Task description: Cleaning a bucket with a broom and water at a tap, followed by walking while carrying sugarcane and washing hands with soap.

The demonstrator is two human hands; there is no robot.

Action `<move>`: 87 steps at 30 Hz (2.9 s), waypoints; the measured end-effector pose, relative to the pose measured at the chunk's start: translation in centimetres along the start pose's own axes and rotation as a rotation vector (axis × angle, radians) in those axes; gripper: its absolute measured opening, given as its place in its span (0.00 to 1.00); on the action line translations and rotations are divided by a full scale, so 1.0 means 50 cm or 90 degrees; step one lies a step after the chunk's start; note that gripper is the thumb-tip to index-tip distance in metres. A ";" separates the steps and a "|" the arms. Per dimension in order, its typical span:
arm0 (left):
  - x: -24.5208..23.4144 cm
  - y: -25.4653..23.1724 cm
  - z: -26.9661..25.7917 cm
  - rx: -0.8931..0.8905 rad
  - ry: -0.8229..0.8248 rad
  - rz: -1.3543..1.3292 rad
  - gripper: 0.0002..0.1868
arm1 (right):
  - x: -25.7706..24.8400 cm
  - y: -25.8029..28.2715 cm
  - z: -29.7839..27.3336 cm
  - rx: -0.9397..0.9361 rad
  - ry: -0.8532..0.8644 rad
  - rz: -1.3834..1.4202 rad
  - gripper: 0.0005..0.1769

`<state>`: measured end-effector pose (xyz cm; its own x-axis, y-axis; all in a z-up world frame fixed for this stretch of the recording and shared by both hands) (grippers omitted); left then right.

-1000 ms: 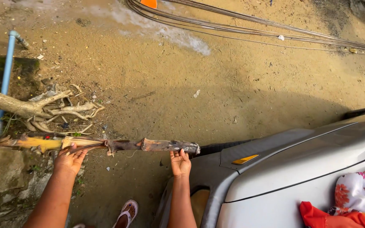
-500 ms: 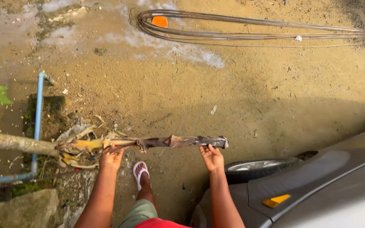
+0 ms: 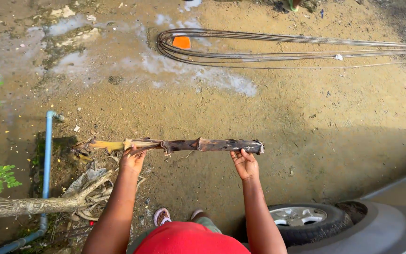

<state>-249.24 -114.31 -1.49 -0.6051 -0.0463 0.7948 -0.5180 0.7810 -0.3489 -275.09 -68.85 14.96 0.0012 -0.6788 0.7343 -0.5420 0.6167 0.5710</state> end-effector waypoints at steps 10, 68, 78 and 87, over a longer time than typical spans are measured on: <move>0.229 -0.066 0.232 0.102 0.070 0.008 0.16 | 0.095 -0.054 0.489 0.073 0.102 0.020 0.17; 0.099 -1.715 1.325 0.668 -0.342 -0.420 0.28 | 2.237 -1.930 1.762 0.617 0.490 -0.213 0.20; -0.091 -2.078 1.383 0.697 -0.359 -0.426 0.26 | 2.345 -2.457 1.764 0.682 0.442 -0.285 0.18; -0.249 -2.356 1.552 0.722 -0.421 -0.520 0.22 | 2.622 -3.014 1.782 0.780 0.513 -0.322 0.16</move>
<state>-227.57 -254.06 -8.83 0.0699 -0.7080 0.7027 -0.8164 -0.4455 -0.3676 -268.11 -286.28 -7.56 0.6080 -0.0738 0.7905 -0.6776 -0.5671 0.4682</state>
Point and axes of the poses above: each hand's wrist, its own z-axis towards the middle knuckle, its own x-axis out of the palm, y = z × x, the point moved 9 cm from there along z, towards the middle knuckle, and after that the axes turned 5 degrees about -z, right-handed, at the moved point
